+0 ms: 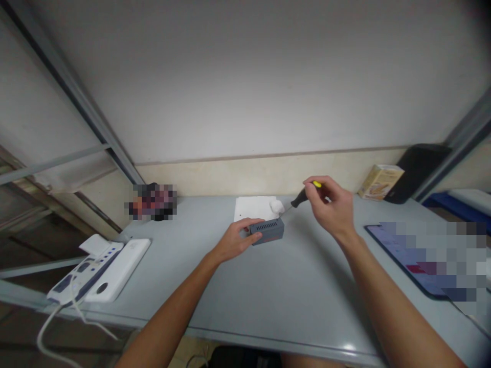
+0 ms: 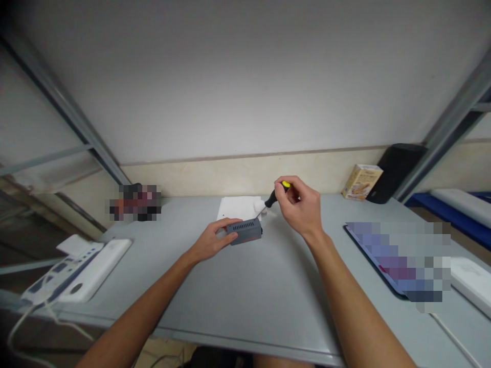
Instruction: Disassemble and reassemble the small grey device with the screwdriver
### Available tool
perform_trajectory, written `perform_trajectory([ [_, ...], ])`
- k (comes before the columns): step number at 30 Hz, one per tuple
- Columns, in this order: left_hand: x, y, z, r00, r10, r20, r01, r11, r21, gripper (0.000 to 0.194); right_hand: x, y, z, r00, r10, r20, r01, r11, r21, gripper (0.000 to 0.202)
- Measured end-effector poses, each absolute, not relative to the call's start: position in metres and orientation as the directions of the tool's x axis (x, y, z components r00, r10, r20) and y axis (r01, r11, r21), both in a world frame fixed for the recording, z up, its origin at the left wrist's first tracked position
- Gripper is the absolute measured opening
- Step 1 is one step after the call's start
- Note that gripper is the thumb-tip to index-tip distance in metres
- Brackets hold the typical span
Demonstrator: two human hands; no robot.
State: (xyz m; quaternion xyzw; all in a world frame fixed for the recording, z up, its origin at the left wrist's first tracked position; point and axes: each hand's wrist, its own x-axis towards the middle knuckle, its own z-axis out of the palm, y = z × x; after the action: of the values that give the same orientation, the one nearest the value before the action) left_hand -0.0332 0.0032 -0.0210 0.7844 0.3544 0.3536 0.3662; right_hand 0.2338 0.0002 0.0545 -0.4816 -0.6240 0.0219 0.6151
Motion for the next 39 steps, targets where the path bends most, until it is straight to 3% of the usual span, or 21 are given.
perform_trajectory([
  [8,-0.034,0.001,-0.018,0.542,0.787,0.295,0.245,-0.484,0.840,0.040,0.233,0.006,0.053,0.331,0.621,0.711,0.383,0.600,-0.702,0.023],
  [13,-0.031,-0.001,-0.016,0.450,0.811,0.374,0.263,-0.520,0.813,0.034,0.222,0.005,0.050,0.316,0.687,0.654,0.270,0.596,-0.756,0.027],
  [22,-0.025,0.000,-0.016,0.374,0.763,0.528,0.191,-0.620,0.761,0.019,0.208,0.003,0.044,0.244,0.735,0.633,0.251,0.582,-0.773,0.024],
  [39,-0.025,0.002,-0.018,0.334,0.743,0.581,0.243,-0.663,0.708,0.016,0.208,0.003,0.044,0.268,0.737,0.620,0.220,0.580,-0.784,0.024],
])
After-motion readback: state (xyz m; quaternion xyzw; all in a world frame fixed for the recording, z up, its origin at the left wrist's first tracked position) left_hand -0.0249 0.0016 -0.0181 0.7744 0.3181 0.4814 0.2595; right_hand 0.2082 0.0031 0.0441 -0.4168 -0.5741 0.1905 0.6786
